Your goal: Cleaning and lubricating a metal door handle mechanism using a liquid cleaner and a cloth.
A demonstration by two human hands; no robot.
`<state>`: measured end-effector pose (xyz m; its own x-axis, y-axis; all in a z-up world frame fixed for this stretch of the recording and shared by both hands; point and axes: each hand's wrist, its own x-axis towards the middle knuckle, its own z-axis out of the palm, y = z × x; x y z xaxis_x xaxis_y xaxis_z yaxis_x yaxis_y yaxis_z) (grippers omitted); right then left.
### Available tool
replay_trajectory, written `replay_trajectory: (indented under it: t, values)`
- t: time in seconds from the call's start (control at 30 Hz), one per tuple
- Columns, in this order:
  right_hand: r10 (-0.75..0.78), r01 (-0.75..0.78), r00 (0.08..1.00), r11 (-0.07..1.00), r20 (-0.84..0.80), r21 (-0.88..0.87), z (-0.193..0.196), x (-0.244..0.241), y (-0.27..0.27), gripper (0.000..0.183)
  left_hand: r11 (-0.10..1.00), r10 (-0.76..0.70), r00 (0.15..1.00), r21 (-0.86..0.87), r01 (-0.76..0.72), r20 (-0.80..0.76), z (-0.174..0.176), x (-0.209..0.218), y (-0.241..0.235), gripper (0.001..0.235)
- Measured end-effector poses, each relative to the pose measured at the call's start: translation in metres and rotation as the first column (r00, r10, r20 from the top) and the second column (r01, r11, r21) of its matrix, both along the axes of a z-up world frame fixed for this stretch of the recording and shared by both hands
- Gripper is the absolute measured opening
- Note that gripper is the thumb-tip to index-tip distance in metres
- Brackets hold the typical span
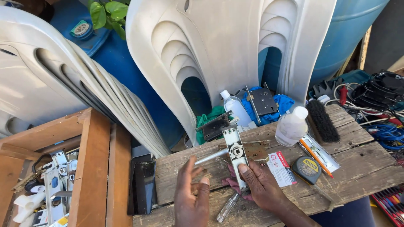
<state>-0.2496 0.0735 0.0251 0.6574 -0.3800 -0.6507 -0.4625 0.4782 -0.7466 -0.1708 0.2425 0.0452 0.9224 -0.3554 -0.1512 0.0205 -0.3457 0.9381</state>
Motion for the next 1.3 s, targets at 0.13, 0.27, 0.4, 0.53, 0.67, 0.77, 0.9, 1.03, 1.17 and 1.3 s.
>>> replay_trajectory:
  t: [0.13, 0.27, 0.4, 0.53, 0.67, 0.77, 0.9, 1.03, 1.17, 1.3]
  values:
    - [0.071, -0.072, 0.997, 0.995, -0.012, -0.067, 0.003, -0.001, 0.0, 0.059, 0.976, 0.201, 0.934, -0.025, -0.218, -0.296, 0.009, 0.009, -0.011, 0.067]
    - [0.119, -0.083, 0.984, 0.964, 0.132, -0.253, -0.023, -0.002, -0.001, 0.045, 0.938, 0.259, 0.897, -0.13, -0.323, -0.358, -0.026, -0.006, -0.017, 0.019]
    - [0.328, -0.088, 0.903, 0.774, 0.277, -0.627, -0.015, -0.004, 0.011, 0.041, 0.981, 0.148, 0.931, -0.073, -0.182, -0.333, -0.019, -0.019, -0.018, 0.051]
    - [0.322, -0.098, 0.849, 0.875, 0.419, -0.474, -0.009, 0.001, 0.045, 0.036, 0.821, -0.171, 0.811, -0.536, -0.197, -0.559, -0.004, -0.009, -0.015, 0.082]
    - [0.102, -0.077, 0.968, 0.99, 0.23, -0.116, -0.009, 0.0, 0.076, 0.045, 0.627, -0.342, 0.709, -0.712, -0.316, -0.616, -0.04, -0.008, -0.008, 0.081]
    - [0.268, -0.205, 0.938, 0.94, 0.221, -0.272, -0.015, -0.009, 0.069, 0.045, 0.616, -0.406, 0.583, -0.682, -0.395, -0.704, -0.063, -0.006, 0.002, 0.081]
    - [0.383, -0.17, 0.914, 0.663, 0.135, -0.729, -0.031, -0.035, 0.041, 0.039, 0.447, -0.346, 0.803, -0.838, -0.313, -0.485, -0.081, 0.013, 0.009, 0.073]
    - [0.176, -0.383, 0.91, 0.009, -0.376, -0.924, -0.075, -0.048, -0.001, 0.079, 0.491, -0.365, 0.745, -0.795, -0.355, -0.558, -0.101, 0.028, 0.018, 0.075]
    - [0.192, -0.272, 0.946, 0.037, -0.26, -0.962, -0.075, -0.049, -0.003, 0.05, 0.507, -0.362, 0.746, -0.79, -0.345, -0.558, -0.107, 0.022, 0.016, 0.069]
    - [0.152, -0.118, 0.984, 0.169, -0.092, -0.979, -0.017, -0.046, 0.019, 0.04, 0.502, -0.359, 0.722, -0.775, -0.385, -0.592, -0.115, 0.021, 0.015, 0.072]
